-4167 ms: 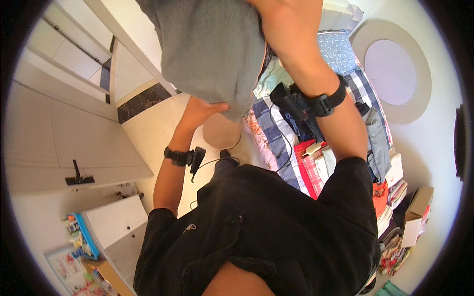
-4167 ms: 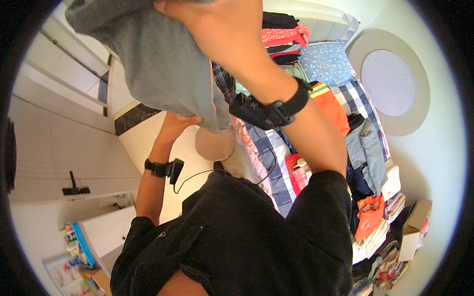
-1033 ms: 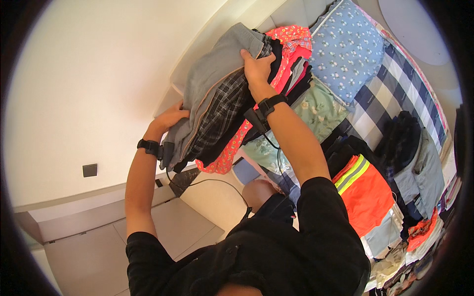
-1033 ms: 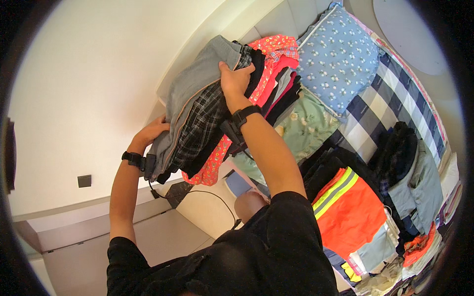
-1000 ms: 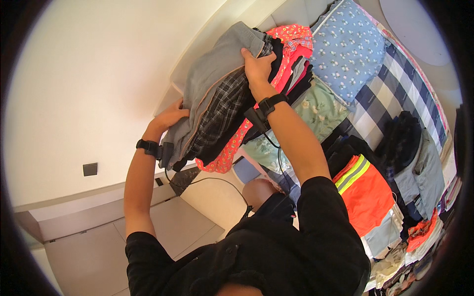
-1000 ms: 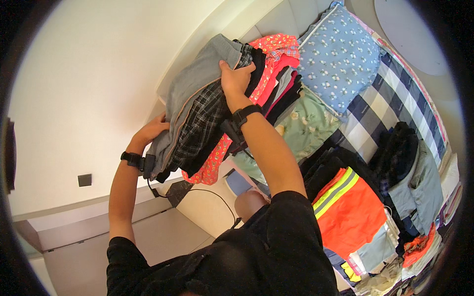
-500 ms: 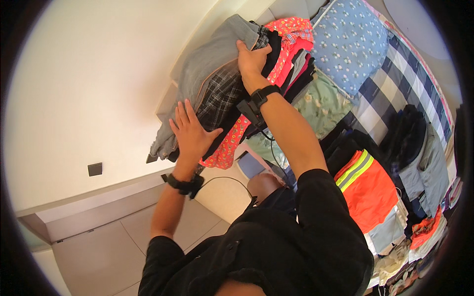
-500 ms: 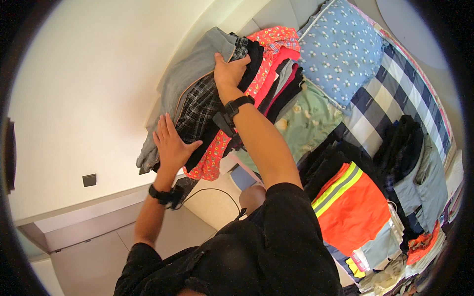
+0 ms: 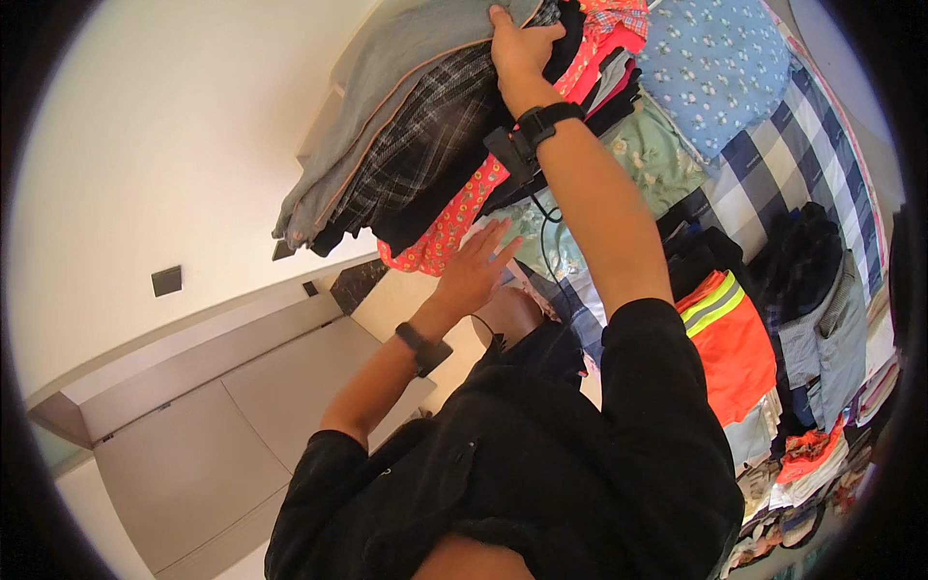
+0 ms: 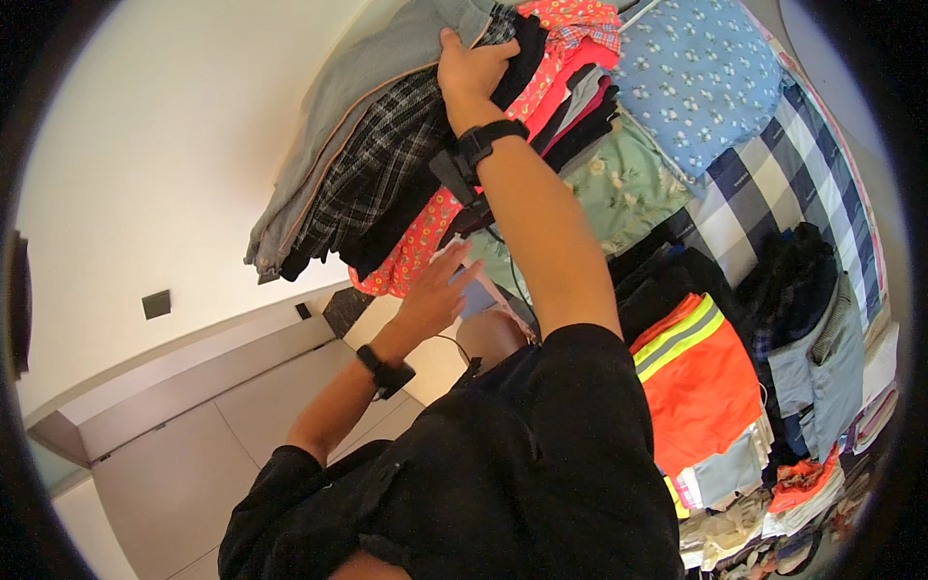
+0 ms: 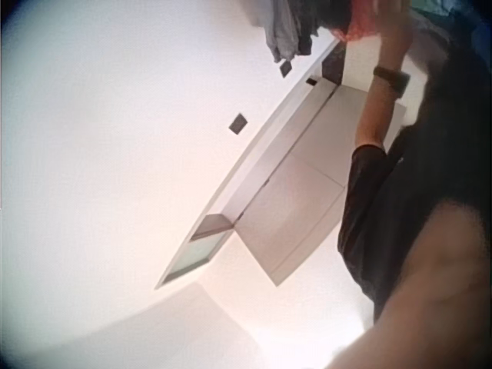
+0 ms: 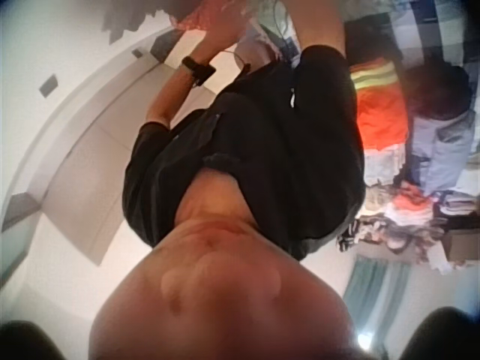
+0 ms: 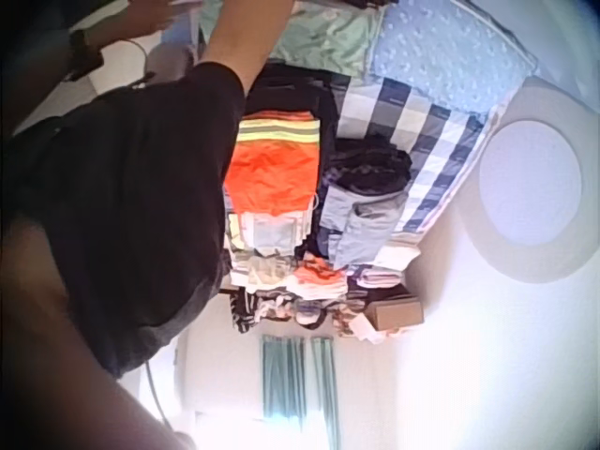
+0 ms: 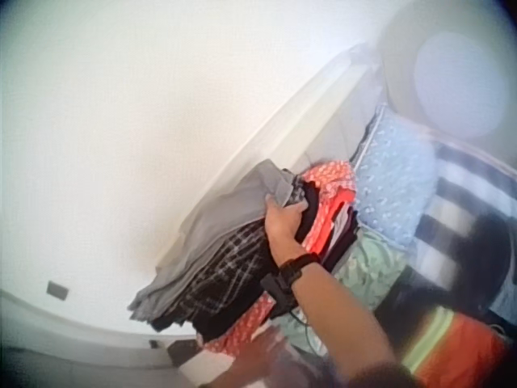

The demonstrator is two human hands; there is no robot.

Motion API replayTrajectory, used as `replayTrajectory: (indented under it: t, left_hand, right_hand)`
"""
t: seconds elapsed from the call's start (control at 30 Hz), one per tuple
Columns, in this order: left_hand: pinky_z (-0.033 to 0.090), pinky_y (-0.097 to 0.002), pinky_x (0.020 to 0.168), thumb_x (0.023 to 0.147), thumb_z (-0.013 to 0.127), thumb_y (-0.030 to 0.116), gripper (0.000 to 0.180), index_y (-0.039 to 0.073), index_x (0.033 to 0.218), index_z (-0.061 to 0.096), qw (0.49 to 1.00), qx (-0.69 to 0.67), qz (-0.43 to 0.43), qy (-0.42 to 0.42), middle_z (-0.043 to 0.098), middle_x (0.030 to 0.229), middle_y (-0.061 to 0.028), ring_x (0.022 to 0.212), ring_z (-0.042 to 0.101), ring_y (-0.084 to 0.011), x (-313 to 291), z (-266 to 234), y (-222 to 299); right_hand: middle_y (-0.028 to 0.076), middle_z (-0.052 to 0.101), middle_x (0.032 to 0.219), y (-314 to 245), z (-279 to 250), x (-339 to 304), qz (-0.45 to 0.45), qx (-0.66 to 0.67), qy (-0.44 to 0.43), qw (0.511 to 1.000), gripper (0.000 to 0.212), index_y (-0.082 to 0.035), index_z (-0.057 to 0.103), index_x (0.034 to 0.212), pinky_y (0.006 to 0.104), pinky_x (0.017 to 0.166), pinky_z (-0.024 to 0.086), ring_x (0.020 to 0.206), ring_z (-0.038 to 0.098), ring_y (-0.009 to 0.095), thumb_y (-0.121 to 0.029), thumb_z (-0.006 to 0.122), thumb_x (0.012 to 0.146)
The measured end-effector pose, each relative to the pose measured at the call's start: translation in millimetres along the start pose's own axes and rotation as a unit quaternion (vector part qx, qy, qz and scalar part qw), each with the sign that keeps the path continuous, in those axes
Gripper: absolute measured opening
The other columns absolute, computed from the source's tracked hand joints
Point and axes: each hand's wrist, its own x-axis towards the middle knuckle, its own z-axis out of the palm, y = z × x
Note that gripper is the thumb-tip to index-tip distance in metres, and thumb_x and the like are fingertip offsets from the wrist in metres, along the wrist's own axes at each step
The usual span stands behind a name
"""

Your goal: The person folds various pieces of clothing, including a yellow sweater, a purple shirt, a pink t-shirt, and a plaid shirt. They handle each item individually, smoothing and folding them before placing them into a pile on a bed.

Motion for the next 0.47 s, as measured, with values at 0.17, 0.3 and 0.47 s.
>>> replayTrajectory:
  t: [0.17,0.3,0.47]
  left_hand:
    - [0.041,-0.0423,0.105,0.080,0.052,0.006,0.060,0.000,0.139,0.041,0.906,-0.085,-0.349,-0.224,0.044,0.139,-0.0243,0.127,0.046,-0.0368,-26,49,-47]
    - [0.048,-0.0441,0.095,0.077,0.054,0.008,0.061,-0.003,0.137,0.042,0.958,0.100,-0.263,-0.053,0.050,0.133,-0.0244,0.111,0.057,-0.0370,-33,40,-50]
    - [0.040,-0.0428,0.104,0.076,0.064,0.012,0.073,0.003,0.142,0.034,0.919,-0.037,-0.336,-0.201,0.045,0.136,-0.0285,0.123,0.049,-0.0354,-38,11,-81]
  right_hand:
    - [0.037,0.044,0.126,1,5,-2,0.018,-0.023,0.001,1.000,0.098,0.008,0.015,0.137,0.0473,0.100,0.041,0.117,0.049,0.048,-0.032,0.078,0.074]
    - [0.038,0.051,0.120,3,-6,5,0.041,-0.018,-0.004,0.999,0.099,0.007,0.015,0.138,0.0462,0.098,0.043,0.112,0.054,0.048,-0.032,0.078,0.073]
    - [0.038,0.049,0.124,-2,-14,2,0.066,-0.009,-0.002,0.998,0.098,0.006,0.015,0.140,0.0479,0.097,0.044,0.114,0.053,0.049,-0.033,0.077,0.074]
